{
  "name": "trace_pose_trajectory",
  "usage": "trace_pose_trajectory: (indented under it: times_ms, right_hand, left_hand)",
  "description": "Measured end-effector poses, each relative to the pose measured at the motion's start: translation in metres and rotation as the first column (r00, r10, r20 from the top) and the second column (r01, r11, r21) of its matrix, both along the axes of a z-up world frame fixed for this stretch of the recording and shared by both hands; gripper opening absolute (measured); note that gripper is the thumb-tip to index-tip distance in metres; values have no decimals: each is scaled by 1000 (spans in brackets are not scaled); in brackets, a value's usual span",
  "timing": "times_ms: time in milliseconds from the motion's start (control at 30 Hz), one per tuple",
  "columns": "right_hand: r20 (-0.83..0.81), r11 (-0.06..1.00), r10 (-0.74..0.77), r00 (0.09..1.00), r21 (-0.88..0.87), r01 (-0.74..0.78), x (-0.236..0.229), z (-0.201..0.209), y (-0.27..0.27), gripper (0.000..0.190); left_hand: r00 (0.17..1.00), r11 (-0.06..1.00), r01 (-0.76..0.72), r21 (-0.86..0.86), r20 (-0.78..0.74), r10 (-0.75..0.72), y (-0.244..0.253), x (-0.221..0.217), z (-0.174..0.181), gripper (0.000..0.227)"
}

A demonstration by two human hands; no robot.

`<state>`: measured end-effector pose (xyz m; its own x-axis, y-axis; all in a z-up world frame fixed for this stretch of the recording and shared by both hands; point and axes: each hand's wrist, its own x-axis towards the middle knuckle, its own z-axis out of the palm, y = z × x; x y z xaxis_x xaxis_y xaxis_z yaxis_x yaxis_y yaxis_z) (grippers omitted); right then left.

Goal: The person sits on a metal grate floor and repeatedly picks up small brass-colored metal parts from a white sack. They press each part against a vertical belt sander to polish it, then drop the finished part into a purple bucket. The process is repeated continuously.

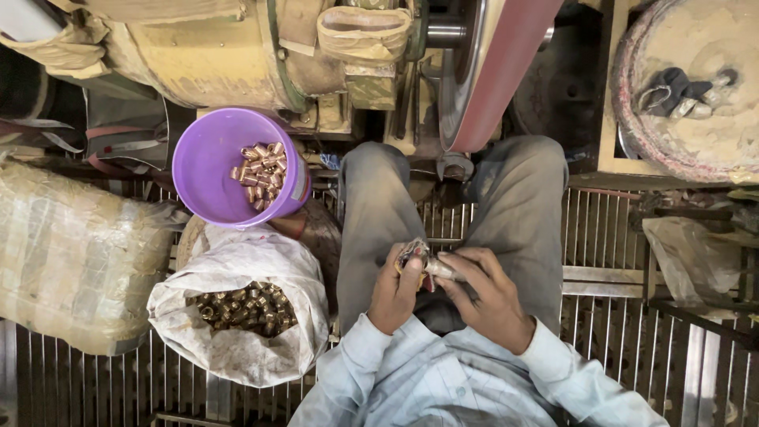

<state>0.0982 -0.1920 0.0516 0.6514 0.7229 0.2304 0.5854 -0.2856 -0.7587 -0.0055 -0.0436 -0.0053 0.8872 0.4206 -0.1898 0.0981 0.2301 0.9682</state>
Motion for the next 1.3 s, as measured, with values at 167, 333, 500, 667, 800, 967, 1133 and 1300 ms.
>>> trace_pose_trajectory:
  times_ms: [167, 333, 500, 667, 800, 967, 1133, 1300]
  right_hand:
    - [88, 1000, 7, 996, 8, -8, 1, -2, -1, 33]
    - [223, 996, 84, 971, 21, -91, 8, -6, 1, 39]
    - [376, 977, 210, 902, -114, -180, 20, -3, 5, 41]
    - [450, 954, 289, 845, -206, -217, 35, -8, 13, 43]
    - [420, 927, 333, 845, -311, -211, 43, -28, 24, 39]
    - [264, 953, 177, 948, -285, -99, 24, -60, 31, 34]
    - [-181, 997, 13, 983, -68, -25, 13, -76, 34, 18]
    - [-984, 993, -101, -147, -109, 45, 46, -75, 42, 33]
  left_hand:
    - [999, 996, 28, 87, -21, -26, 6, 2, 9, 29]
    - [996, 994, 41, 105, -85, -32, 9, 7, 11, 29]
    - [999, 984, 44, 175, -31, -39, 16, 10, 7, 30]
    - [990, 998, 60, 36, -132, -55, 21, 24, -5, 28]
    - [984, 997, 29, -75, -173, -42, 27, 32, -15, 27]
    - [987, 996, -15, 90, -161, 29, 28, 31, -31, 25]
    - [996, 908, -77, 413, -7, 88, 28, 30, -41, 21]
    - [995, 911, -31, 412, -78, 69, 35, 34, -36, 21]
